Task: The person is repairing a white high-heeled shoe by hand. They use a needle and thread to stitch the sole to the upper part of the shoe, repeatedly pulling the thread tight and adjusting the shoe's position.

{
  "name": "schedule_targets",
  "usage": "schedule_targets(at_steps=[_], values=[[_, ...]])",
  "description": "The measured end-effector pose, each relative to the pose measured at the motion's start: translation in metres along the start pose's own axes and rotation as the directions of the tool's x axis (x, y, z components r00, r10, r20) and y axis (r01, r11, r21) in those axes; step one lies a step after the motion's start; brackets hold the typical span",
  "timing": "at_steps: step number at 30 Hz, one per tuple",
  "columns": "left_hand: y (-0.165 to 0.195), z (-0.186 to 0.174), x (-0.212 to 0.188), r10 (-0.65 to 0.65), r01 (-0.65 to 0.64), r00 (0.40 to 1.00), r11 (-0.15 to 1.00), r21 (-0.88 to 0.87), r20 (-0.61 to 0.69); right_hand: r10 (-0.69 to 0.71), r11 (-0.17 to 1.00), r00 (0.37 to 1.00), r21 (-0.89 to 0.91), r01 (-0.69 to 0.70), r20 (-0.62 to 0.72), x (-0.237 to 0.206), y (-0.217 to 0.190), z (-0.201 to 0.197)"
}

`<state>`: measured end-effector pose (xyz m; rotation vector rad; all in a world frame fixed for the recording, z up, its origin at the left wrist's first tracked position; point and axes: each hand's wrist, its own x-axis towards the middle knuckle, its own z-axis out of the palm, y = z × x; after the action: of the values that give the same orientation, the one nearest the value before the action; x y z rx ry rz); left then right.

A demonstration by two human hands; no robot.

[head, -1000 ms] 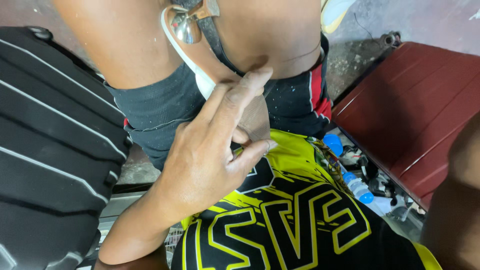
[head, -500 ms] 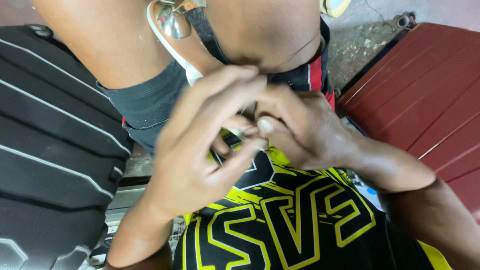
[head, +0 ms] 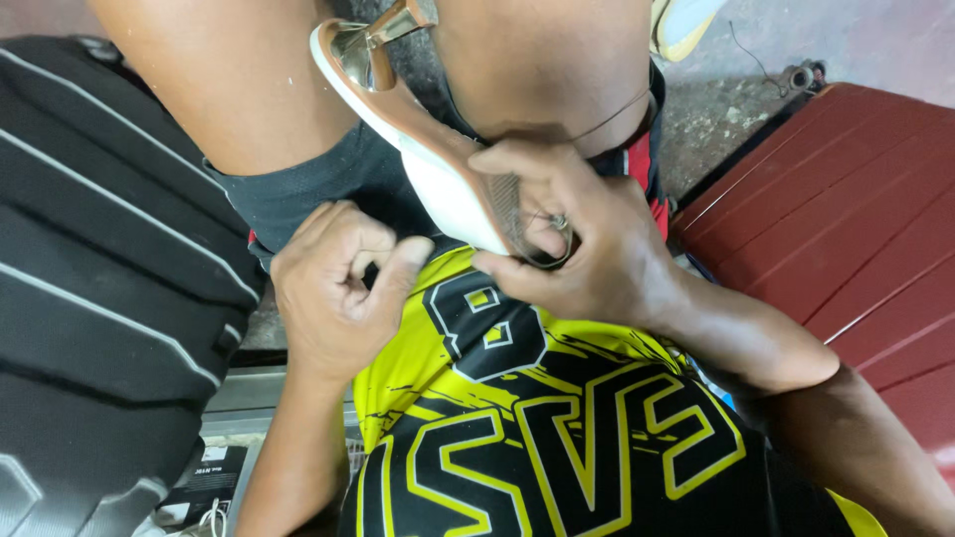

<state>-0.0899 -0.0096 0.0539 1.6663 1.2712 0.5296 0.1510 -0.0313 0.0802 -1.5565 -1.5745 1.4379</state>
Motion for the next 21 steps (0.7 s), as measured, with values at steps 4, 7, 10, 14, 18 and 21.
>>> schedule_targets(at_steps=[4,7,10,14,18,21], values=[[-0.014,0.007,-0.008,0.002,-0.015,0.996,0.988,-0.151,-0.084,0.045,0.984,0.999,0.174,-0.043,-0.005,-0.002,0.004,0.003],[-0.030,-0.015,-0.025,-0.107,0.053,0.968,0.972,-0.228,-0.229,0.103,0.961,0.994,0.254,-0.109,0.037,-0.005,0.008,0.007],[-0.056,-0.040,-0.035,-0.189,0.097,0.915,0.960,-0.262,-0.357,0.208,0.918,0.977,0.334,-0.214,0.054,-0.006,0.010,0.010],[-0.084,-0.056,-0.022,-0.320,0.157,0.797,0.929,-0.336,-0.512,0.136,0.907,0.988,0.394,-0.152,0.069,-0.003,0.010,0.010],[-0.063,-0.044,-0.003,0.029,-0.002,0.915,0.998,0.069,-0.402,0.088,0.927,0.995,0.361,-0.102,0.055,-0.006,0.010,-0.001],[-0.023,-0.025,0.003,0.250,-0.183,0.941,0.942,0.281,-0.226,0.068,0.950,0.996,0.302,-0.080,0.051,-0.008,0.009,-0.006]])
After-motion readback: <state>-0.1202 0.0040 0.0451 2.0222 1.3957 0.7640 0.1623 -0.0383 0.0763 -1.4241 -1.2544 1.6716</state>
